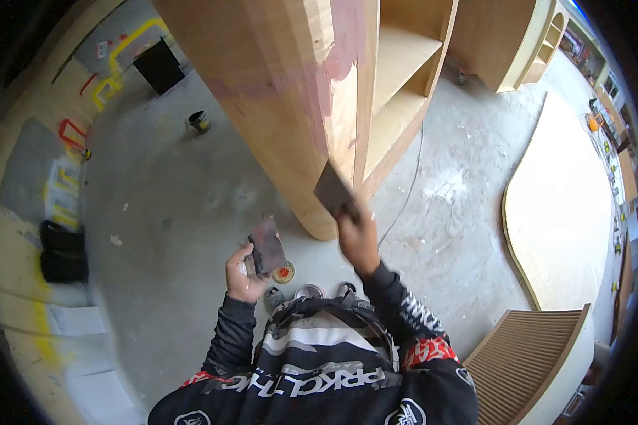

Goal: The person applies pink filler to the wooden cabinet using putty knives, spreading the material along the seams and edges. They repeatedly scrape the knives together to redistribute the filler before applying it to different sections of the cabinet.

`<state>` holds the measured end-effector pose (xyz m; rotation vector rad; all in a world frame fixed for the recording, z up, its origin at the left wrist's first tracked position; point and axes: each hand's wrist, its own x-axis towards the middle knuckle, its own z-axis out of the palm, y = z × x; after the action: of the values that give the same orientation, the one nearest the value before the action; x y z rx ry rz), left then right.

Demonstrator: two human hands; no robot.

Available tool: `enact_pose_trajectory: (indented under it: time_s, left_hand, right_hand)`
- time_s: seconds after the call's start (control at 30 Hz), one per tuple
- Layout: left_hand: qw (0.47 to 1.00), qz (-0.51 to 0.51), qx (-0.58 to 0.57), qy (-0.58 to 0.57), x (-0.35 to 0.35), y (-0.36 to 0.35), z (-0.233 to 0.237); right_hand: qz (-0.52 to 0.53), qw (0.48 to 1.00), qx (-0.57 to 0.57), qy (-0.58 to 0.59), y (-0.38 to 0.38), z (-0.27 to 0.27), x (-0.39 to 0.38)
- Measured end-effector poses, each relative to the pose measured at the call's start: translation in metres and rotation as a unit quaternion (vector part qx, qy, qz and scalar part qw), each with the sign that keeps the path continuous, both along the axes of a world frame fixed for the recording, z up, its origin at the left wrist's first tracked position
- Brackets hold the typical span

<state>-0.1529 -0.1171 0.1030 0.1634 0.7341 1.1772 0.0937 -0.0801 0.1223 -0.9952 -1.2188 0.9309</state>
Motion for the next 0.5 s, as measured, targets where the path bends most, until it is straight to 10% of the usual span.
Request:
enact_pose_trajectory:
  time_s: [0.13, 0.3, 0.37, 0.43, 0.5]
  left_hand:
    - [0.989, -0.089, -0.024, -0.118, 0.002, 0.002, -0.014]
    - [0.999, -0.04, 0.028, 0.01, 0.006, 0.009, -0.008]
    - [0.991, 0.033, 0.075, 0.105, 0.013, 0.007, 0.008]
    - [0.946, 0.073, 0.191, 0.251, 0.019, 0.006, -0.003]
    - [0.898, 0.104, 0.26, 0.339, 0.034, 0.003, -0.005]
  right_hand:
    - [0.087, 0.946, 0.254, -0.183, -0.042, -0.01, -0.016]
    - [0.188, 0.961, 0.005, -0.202, -0.051, -0.06, 0.006]
    - [0.168, 0.967, -0.179, 0.067, -0.057, -0.103, 0.011]
    - [0.145, 0.86, -0.317, 0.372, -0.066, -0.072, 0.014]
    - [0.161, 0.815, -0.31, 0.463, -0.073, -0.06, 0.004]
